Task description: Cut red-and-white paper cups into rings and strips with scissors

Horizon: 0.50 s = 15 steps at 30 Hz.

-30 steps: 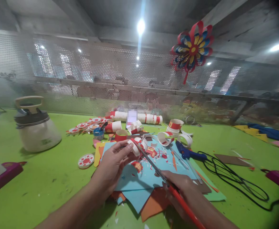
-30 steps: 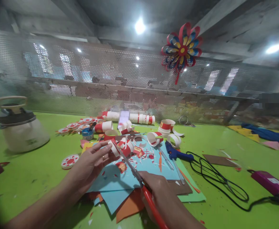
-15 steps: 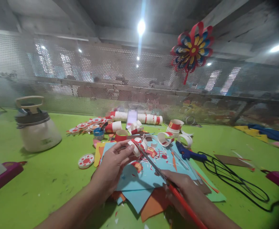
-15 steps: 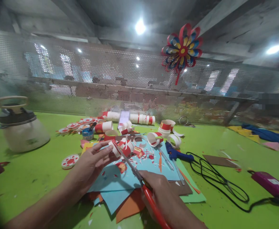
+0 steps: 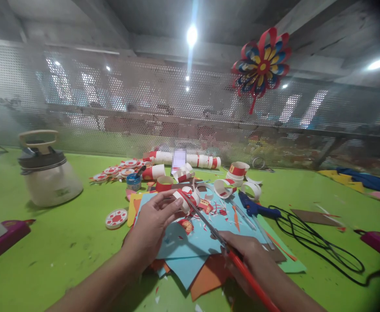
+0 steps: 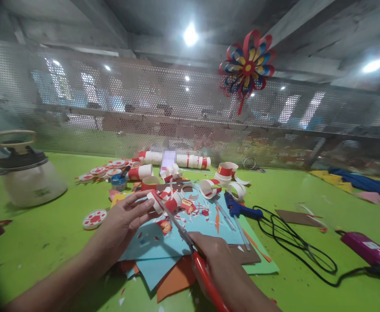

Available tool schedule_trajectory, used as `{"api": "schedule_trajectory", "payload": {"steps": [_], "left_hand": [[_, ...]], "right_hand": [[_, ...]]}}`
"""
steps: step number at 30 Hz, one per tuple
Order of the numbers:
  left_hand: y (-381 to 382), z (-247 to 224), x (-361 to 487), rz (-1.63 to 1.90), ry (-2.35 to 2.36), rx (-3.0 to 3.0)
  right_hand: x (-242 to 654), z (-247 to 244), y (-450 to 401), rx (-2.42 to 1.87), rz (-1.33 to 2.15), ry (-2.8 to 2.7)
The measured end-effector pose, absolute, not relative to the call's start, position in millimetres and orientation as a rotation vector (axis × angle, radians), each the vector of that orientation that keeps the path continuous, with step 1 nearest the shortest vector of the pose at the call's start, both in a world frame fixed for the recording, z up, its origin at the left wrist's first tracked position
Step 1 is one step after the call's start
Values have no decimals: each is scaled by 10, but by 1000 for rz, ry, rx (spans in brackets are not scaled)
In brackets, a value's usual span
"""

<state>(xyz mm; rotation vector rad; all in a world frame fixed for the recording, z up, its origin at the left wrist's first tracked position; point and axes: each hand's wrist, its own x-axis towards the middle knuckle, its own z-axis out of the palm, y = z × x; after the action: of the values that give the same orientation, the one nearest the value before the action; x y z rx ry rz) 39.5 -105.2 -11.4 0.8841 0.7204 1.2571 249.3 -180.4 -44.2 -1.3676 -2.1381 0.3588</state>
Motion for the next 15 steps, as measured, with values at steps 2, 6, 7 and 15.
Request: {"api": "schedule_trajectory", "payload": {"steps": [2, 6, 7, 15], "left_hand": [[-1056, -112, 393, 1250, 725, 884], [-1049, -122, 384, 1264, 708, 900], [-1046, -125, 382, 1271, 702, 910], [-1054, -127, 378, 1284, 717, 991]], "right_hand": [[2492, -448, -1804, -1370, 353, -2136], [2477, -377, -1803, -1367, 391, -2140], [2471, -349, -1804, -1367, 411, -2139], [2457, -294, -1823, -1375, 470, -2130]]}}
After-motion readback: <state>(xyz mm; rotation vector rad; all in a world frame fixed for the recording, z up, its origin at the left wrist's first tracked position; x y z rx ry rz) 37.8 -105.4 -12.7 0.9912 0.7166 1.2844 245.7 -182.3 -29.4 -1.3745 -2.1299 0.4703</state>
